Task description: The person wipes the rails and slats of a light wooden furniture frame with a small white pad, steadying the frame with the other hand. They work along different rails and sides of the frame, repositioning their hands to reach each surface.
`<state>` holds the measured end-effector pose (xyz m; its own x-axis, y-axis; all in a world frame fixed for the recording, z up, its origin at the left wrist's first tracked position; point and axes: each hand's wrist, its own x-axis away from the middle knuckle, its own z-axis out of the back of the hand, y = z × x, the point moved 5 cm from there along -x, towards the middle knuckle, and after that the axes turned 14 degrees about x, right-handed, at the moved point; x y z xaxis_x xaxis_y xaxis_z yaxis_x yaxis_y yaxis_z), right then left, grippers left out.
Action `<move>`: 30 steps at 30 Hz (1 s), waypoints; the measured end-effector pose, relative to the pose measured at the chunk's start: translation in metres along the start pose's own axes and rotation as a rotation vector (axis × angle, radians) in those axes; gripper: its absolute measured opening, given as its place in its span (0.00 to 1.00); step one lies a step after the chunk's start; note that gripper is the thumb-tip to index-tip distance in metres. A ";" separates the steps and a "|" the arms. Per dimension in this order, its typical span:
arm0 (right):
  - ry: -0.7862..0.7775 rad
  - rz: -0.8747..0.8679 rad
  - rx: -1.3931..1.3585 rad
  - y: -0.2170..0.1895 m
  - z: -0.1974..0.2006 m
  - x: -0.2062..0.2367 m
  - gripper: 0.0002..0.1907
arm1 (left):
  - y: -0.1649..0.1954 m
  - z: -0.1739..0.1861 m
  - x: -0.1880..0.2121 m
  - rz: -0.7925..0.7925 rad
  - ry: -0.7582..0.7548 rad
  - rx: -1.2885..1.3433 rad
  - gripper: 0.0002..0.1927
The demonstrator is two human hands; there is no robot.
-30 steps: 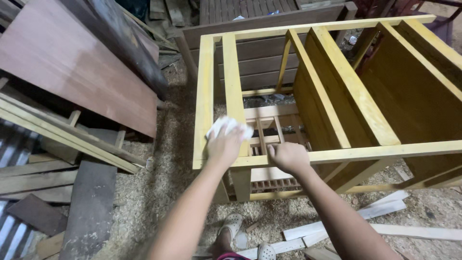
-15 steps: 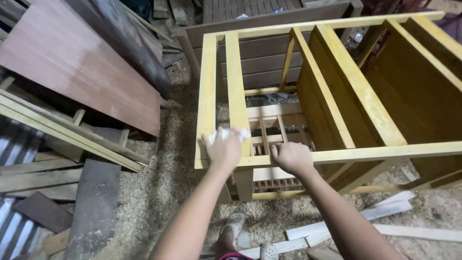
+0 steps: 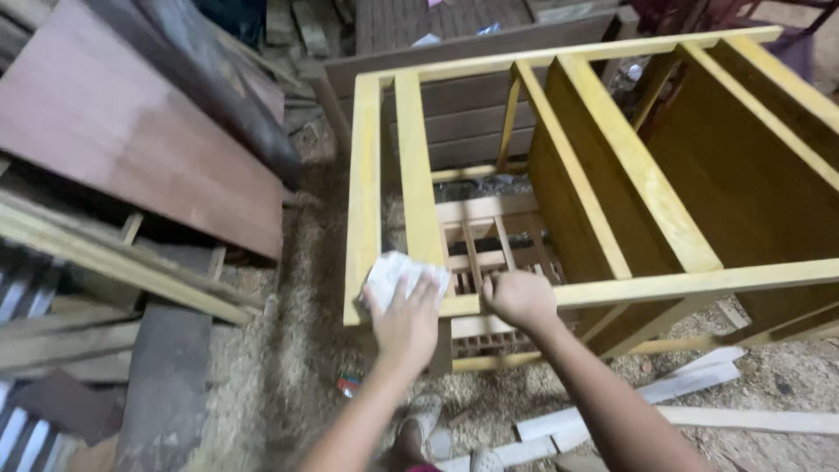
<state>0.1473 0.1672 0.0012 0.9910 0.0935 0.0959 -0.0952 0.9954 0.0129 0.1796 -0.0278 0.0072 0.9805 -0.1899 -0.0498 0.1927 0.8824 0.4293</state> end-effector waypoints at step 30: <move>-0.001 -0.027 -0.006 -0.010 0.011 0.011 0.24 | -0.015 0.003 -0.024 -0.014 0.085 -0.007 0.22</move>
<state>0.1584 0.1585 0.0131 0.9931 0.0664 0.0965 -0.0677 0.9977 0.0099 0.1531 -0.0372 0.0045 0.9774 -0.1648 -0.1323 0.2060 0.8829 0.4221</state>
